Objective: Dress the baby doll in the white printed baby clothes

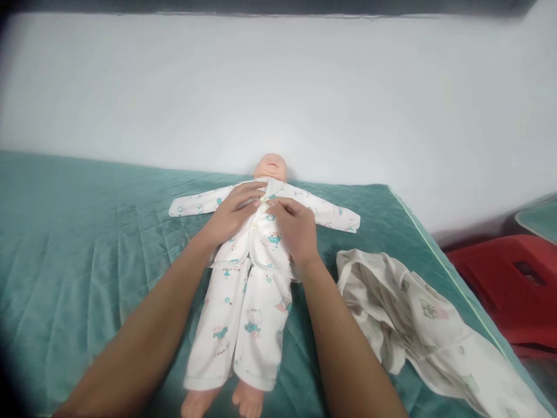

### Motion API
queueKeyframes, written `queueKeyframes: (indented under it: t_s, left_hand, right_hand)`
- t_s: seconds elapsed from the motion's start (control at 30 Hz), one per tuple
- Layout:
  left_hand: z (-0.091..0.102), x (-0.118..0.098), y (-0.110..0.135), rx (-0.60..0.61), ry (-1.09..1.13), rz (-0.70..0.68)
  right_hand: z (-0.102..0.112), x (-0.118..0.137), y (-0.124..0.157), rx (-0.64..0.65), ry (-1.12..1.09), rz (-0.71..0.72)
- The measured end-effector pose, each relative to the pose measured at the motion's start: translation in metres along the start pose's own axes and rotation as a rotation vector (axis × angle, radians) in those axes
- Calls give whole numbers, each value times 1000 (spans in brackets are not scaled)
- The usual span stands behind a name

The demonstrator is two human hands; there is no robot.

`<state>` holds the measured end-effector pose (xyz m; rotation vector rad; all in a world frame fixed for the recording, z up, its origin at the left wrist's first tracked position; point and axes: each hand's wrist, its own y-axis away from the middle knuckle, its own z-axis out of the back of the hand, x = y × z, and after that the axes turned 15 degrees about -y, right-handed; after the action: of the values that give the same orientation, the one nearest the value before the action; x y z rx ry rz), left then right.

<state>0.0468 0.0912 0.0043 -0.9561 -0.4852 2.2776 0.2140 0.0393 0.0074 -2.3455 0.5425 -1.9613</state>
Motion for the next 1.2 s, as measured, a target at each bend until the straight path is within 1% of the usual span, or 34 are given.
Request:
queueKeyframes:
  t_s: [0.1,0.27,0.4,0.53,0.8,1.03,1.2]
  left_hand:
    - [1,-2,0,0,12,7]
    - [0,-2,0,-5,44,25]
    - [-2,5,-1,-22,160,14]
    - [-1,9,-2,-5,266,6]
    - [1,3,-1,-2,265,47]
    - [3,5,1,23,305,39]
    - [4,4,1,18,304,30]
  right_hand:
    - [0,0,1,-9,52,24]
    - [-2,0,0,20,66,47]
    - [-5,0,-5,17,113,94]
    - [-6,-1,-7,40,187,149]
    - [-5,1,-3,106,247,187]
    - [-4,0,-2,87,234,216]
    - [-3,0,0,114,270,271]
